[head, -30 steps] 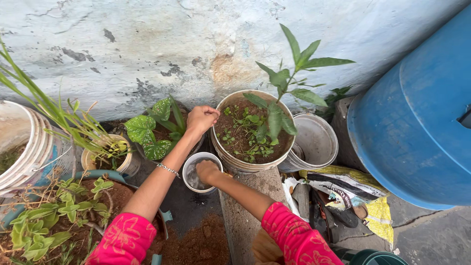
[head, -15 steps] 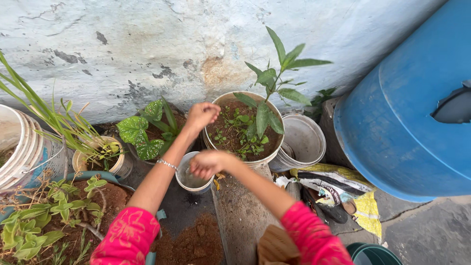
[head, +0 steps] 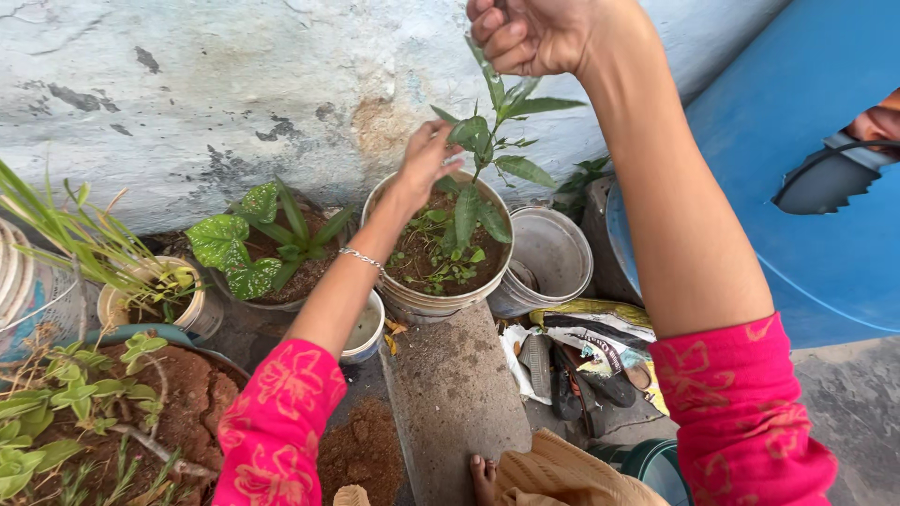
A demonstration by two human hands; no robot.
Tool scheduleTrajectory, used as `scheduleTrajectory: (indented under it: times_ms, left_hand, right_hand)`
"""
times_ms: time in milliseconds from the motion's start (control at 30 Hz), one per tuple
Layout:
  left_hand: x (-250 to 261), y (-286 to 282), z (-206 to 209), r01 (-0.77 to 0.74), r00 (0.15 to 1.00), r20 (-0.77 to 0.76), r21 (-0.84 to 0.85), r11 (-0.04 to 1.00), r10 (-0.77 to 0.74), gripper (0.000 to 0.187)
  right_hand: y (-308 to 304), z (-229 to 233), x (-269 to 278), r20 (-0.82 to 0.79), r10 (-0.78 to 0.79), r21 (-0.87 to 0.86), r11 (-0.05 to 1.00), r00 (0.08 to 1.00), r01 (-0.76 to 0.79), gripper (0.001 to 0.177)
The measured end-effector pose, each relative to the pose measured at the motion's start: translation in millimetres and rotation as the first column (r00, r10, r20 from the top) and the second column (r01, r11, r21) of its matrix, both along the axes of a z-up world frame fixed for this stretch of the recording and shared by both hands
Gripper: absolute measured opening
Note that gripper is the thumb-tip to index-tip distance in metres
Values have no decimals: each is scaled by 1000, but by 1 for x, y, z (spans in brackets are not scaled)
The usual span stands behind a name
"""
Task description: The person picks weeds from a potted plant and then uses their hands to scoop and transfer soil from one bucket into another bucket.
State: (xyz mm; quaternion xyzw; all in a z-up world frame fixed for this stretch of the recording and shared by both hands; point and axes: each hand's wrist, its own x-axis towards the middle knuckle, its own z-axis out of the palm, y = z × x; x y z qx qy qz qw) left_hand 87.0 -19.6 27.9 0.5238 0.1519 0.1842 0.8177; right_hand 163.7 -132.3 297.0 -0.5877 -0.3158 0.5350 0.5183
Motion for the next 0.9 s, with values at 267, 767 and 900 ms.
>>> scheduleTrajectory:
  times_ms: [267,767,900]
  left_hand:
    - [24,-24,-17,75,995,63,-30,997,-73,16]
    - [-6,-34,24,-163,986,20,18,986,163,45]
    - [-12,-25,34,-289,933,-6,587,756,361,23]
  right_hand:
    - [6,-40,30,-58,-125,-109,987,990,119,23]
    - [31,-60,-13,271,-324,9,942,906,334,17]
    - [33,-63,-3,215,-303,39,953,928,302,19]
